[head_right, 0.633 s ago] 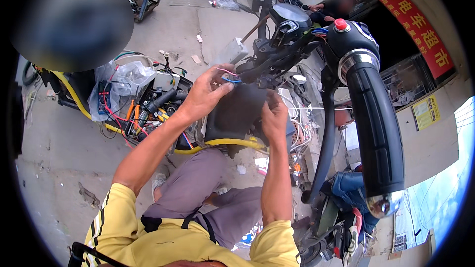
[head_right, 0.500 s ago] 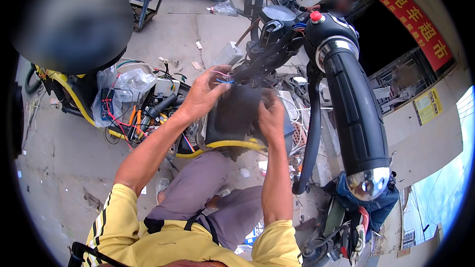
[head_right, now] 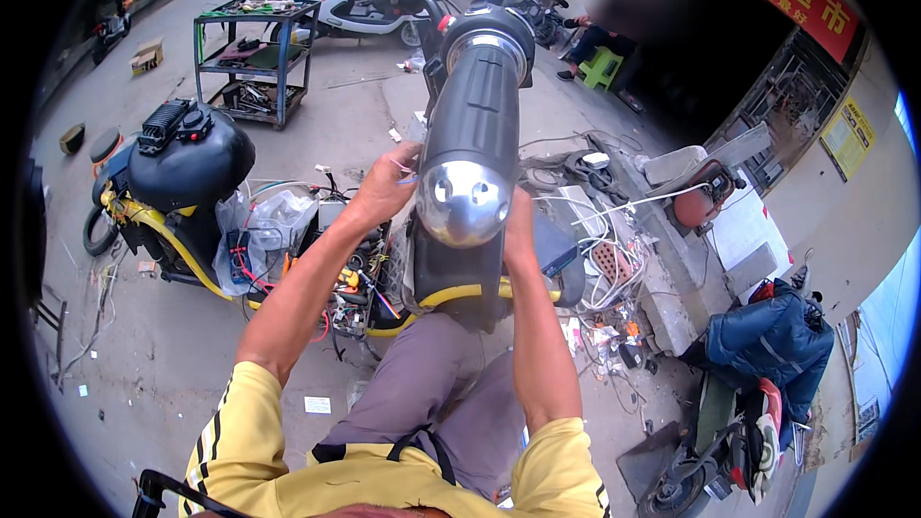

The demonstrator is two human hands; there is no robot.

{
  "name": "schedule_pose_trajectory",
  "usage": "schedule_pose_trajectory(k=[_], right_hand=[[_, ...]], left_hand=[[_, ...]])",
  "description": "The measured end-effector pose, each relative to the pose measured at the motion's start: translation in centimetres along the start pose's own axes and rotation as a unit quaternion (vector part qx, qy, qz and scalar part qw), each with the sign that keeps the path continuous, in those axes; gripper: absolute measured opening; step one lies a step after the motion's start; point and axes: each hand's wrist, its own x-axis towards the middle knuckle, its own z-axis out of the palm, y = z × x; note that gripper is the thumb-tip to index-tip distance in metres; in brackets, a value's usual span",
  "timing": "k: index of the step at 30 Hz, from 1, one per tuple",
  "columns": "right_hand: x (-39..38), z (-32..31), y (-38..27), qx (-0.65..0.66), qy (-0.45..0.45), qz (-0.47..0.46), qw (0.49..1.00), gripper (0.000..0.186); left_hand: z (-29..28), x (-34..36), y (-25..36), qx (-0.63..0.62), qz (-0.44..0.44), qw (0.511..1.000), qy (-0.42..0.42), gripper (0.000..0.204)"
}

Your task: The person sits on the ground and works on the wiring and components of a yellow electric scooter. They manipulate wires near the handlebars and use a screwdriver on the front frame area.

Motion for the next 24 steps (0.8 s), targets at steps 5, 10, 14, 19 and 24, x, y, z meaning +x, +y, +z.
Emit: schedule_pose_trajectory(k=[5,10,14,19,24], right_hand=[[0.0,1.6,-3.1,0.098,0.057,0.032,0.993,0.02],[-1.6,-1.1,-4.6,0.078,0.098,0.079,0.989,0.025],[-3.4,-1.9,-5.1,0.127,0.179,0.022,0.975,0.024],[-7.4,-3.1,-4.4,0.292,0.236,0.026,0.926,0.018],[-10.9,-1.9,-0.7,0.314,0.239,0.01,0.919,0.018]], left_hand=[[0.3,0.5,-1.5,0.064,-0.006,0.998,0.003,0.046],[1.5,0.7,-1.5,0.101,0.051,0.991,0.076,0.016],[0.0,0.9,-1.4,-0.025,0.008,1.0,0.016,0.022],[1.1,0.0,0.9,0.172,0.062,0.983,0.037,0.031],[2.0,-0.3,2.5,0.253,0.098,0.961,0.048,0.023]])
